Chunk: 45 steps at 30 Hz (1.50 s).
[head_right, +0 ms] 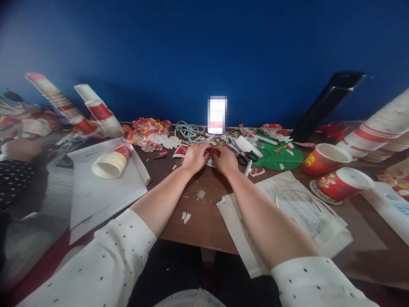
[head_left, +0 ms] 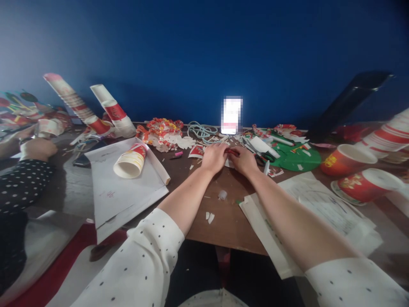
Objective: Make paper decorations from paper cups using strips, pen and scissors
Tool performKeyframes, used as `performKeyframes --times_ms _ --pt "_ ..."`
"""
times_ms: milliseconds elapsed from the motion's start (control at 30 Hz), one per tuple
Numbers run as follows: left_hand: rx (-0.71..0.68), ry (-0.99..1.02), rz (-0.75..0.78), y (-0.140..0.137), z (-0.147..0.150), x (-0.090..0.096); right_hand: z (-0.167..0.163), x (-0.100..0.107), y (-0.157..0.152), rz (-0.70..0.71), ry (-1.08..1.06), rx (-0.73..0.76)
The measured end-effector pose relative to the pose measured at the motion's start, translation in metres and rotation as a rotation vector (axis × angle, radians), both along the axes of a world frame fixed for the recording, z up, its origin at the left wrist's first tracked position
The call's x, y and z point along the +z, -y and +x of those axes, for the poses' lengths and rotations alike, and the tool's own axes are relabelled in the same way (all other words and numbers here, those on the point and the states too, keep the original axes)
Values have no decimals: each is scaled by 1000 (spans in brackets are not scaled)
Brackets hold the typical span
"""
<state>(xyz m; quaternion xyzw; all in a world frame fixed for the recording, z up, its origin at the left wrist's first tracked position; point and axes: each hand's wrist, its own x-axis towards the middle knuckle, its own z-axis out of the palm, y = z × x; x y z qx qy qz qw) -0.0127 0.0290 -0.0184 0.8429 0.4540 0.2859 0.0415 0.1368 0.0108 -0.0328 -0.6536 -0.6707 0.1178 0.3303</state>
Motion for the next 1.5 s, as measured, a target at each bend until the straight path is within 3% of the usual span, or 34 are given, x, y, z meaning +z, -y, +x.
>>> performKeyframes --times_ms 533,900,1500 --pt "-5 32 -21 4 1 4 -5 5 3 -37 65 -45" --pt "-12 -143 31 9 -2 12 -6 5 3 -53 97 -33" --pt "-31 -208 67 3 -4 13 -7 5 3 -60 91 -40"
